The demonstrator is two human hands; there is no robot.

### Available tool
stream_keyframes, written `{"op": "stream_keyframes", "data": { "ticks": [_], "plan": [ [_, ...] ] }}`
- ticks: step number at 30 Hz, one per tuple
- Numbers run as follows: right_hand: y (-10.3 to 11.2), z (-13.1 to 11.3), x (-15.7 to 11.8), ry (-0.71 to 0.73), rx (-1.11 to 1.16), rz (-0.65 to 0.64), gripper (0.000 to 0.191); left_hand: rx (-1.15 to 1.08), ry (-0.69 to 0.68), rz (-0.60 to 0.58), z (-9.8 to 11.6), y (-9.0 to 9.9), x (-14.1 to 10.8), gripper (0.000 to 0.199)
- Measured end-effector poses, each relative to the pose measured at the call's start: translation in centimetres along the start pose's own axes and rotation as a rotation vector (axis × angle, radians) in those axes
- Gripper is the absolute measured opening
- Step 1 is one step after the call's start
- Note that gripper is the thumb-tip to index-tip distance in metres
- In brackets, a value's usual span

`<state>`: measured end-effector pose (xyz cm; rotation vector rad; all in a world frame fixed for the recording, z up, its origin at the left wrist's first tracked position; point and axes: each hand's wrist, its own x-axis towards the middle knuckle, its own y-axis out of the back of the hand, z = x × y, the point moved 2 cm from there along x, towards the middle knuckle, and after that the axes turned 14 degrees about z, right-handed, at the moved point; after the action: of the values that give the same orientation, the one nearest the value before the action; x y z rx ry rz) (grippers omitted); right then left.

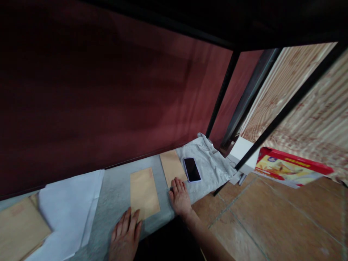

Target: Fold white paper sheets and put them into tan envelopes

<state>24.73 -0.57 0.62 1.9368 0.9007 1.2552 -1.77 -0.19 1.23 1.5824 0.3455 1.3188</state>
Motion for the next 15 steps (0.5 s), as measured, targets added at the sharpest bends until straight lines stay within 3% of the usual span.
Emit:
{"op": "stream_keyframes", "data": {
  "ticks": [7,12,15],
  "plan": [
    [-0.3,0.2,0.1,0.006,0.006,0.017,0.055,-0.06,0.135,-0.063,-1.2,-1.1,0.9,0.039],
    [0.2,0.1,0.1,0.02,0.03,0.071,0.054,-0.019,0.277,-0.176,-1.3,-1.2,3.9,0.039],
    [1.0,-1.2,-0.6,0.076,0.074,0.097,0.054,0.048,0.357,-0.285,-1.0,-0.9,5.7,0.043]
  ]
}}
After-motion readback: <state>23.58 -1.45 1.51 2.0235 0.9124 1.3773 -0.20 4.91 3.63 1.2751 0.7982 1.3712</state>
